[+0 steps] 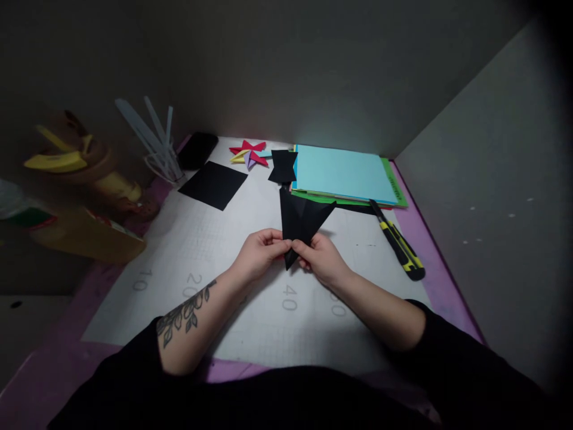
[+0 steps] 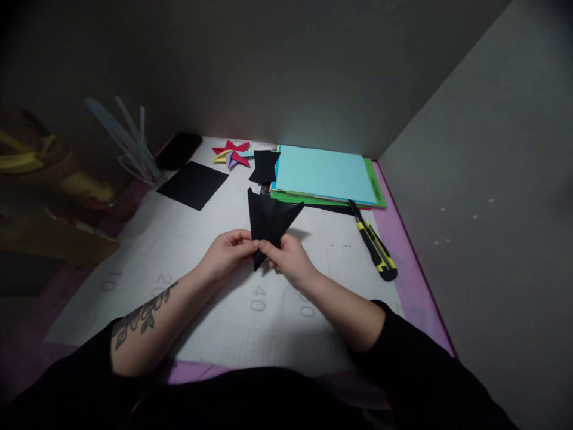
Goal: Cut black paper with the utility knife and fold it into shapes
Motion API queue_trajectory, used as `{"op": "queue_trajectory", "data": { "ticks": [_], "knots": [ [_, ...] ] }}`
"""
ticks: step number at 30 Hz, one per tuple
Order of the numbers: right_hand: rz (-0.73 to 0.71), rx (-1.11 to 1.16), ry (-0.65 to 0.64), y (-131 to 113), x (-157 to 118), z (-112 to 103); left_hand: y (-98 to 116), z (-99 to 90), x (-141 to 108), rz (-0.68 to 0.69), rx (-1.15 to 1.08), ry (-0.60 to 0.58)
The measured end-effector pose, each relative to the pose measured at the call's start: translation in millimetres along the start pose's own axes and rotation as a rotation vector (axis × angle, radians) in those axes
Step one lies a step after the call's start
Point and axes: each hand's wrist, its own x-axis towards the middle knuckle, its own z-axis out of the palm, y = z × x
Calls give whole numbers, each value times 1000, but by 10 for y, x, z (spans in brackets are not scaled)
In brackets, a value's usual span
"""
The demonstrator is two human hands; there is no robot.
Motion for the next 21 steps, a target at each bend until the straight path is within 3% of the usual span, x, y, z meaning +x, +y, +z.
{"op": "queue_trajectory", "data": {
  "ticks": [4,8,12,21],
  "knots": [
    [26,119,89,13,28,34,0,-13,-7,13,99,-34],
    [54,143,121,-22,45,54,-10,9,-23,58,210,62],
    [47,140,245,-74,47,46,-9,91,-78,-21,241,32],
    [-21,236,280,-189,12,59,-18,154,-112,-72,103,2]
  ]
}}
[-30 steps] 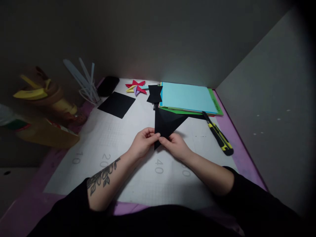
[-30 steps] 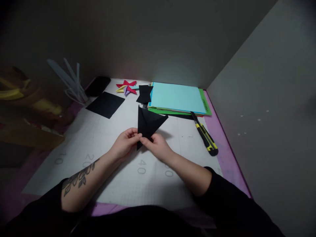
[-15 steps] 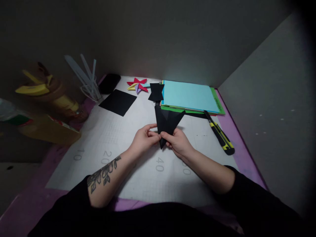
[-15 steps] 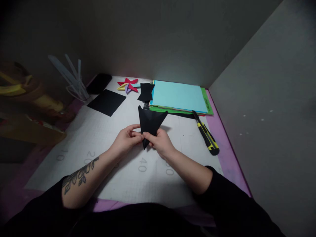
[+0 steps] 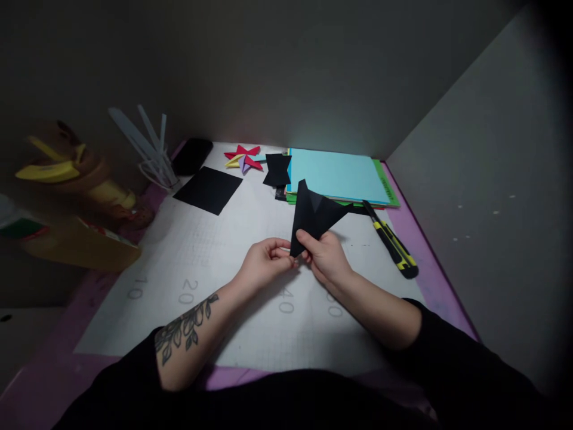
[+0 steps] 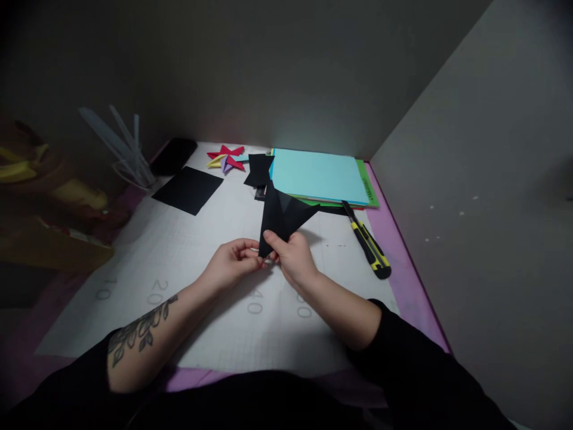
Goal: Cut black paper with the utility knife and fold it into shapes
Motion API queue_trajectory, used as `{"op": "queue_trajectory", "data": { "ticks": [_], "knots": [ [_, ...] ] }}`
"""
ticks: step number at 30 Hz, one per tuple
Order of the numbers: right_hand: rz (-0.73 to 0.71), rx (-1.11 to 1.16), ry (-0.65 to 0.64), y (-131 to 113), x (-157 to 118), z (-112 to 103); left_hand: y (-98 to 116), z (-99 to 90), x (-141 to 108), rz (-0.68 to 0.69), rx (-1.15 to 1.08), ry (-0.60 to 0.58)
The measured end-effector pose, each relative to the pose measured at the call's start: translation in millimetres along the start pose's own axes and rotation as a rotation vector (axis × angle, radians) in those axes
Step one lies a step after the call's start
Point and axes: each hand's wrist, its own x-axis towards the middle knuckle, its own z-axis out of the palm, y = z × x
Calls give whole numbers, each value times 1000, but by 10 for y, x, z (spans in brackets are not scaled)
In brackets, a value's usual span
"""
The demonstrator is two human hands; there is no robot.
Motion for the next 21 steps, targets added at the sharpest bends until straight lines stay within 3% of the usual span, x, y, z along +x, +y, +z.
{"op": "queue_trajectory", "data": {
  "ticks": [10,17,21],
  "knots": [
    [-72,-43,59,-42,48,-57,-50,-34,6,-85,-212,-58],
    [-41,1,70,-28,58,-65,-97,-32,29,-70,-96,-39],
    [-19,163,-95,-84,30,-95,-39,-20,-4,-121,-164,-106]
  ]
}}
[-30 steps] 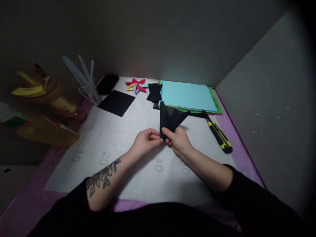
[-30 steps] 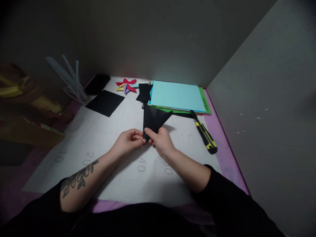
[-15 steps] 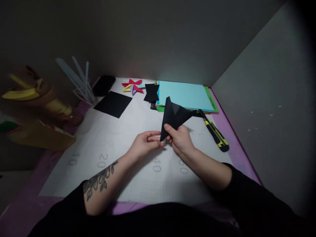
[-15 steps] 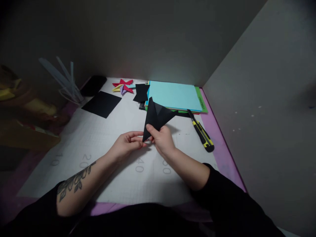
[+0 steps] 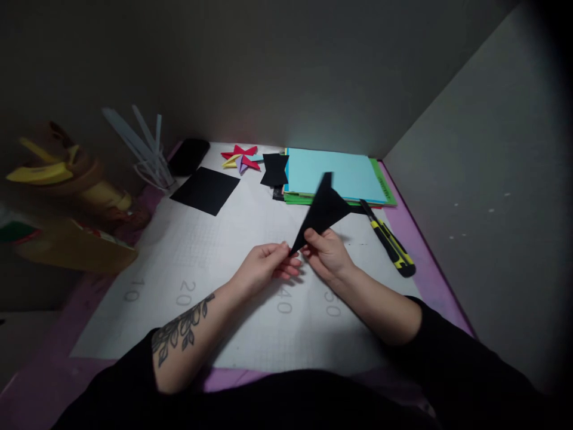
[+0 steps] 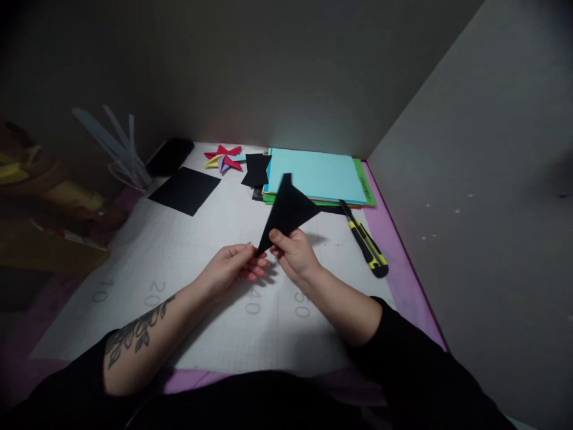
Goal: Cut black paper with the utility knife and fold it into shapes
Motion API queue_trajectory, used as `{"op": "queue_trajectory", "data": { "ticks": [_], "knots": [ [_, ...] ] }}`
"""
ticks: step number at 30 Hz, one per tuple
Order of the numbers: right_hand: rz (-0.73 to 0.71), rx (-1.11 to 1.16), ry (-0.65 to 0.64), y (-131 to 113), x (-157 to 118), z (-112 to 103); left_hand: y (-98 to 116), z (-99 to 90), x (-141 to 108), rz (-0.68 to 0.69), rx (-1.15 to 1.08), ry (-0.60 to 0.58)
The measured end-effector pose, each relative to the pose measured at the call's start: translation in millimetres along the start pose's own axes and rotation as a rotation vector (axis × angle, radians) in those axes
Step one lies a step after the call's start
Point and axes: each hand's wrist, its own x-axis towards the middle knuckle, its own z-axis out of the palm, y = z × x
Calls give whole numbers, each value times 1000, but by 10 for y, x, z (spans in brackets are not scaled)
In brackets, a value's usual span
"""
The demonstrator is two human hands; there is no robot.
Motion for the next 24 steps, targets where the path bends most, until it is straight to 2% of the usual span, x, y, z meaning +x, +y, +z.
{"op": "queue_trajectory", "data": {
  "ticks": [5,8,13,15,24],
  "knots": [
    [-55,26,-389,-112,-37,-85,103,33,-112,-148,-234,-219],
    [-22,24,-609,-75,7,-175,119,36,-140,-163,-200,-251],
    [-34,147,-926,77,113,-293,120,19,-135,-124,-142,-313],
    [-29,155,-979,98,124,-312,128,7,-137,-122,-151,-344],
    [-3,-23,-983,-6,106,-349,157,3,-152,-120,-129,-383]
  ]
}}
